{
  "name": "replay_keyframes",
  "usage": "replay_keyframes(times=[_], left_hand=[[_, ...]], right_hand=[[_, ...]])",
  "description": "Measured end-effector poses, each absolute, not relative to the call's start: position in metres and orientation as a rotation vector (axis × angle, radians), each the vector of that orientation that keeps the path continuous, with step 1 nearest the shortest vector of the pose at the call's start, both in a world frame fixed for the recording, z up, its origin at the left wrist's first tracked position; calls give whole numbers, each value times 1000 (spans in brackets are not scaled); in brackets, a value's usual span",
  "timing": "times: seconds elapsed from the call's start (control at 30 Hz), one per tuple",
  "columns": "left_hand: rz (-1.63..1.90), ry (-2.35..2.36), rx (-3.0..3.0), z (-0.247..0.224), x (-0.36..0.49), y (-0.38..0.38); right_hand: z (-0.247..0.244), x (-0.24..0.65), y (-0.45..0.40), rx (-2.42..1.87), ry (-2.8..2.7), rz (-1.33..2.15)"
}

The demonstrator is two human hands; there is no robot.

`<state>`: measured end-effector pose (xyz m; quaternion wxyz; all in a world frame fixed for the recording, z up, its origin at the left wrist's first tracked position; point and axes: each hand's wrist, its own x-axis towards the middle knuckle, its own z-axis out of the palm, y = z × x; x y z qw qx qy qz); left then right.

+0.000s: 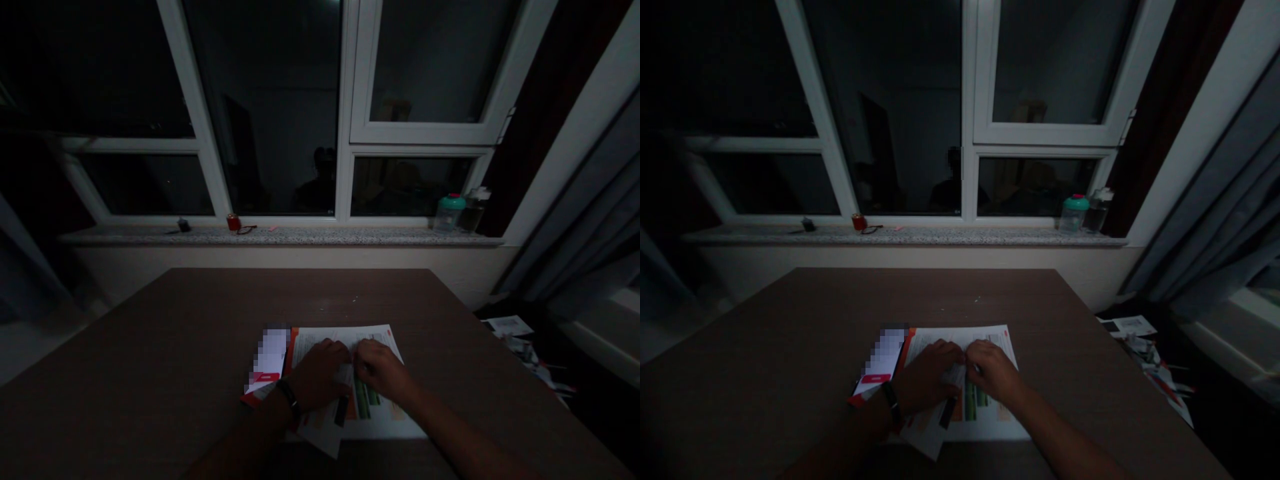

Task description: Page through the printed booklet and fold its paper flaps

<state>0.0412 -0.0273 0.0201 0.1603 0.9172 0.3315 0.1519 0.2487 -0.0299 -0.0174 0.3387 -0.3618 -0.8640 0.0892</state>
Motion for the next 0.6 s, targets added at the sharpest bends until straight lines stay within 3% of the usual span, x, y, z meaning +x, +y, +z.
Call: replay_keyframes(times=[0.27,0.6], left_hand=[[454,885,2664,11,37,-27],[344,843,2712,29,40,-30]], right_hand=[[-20,250,-20,-1312,-1961,203],[-15,251,-31,-1073,-2119,377]])
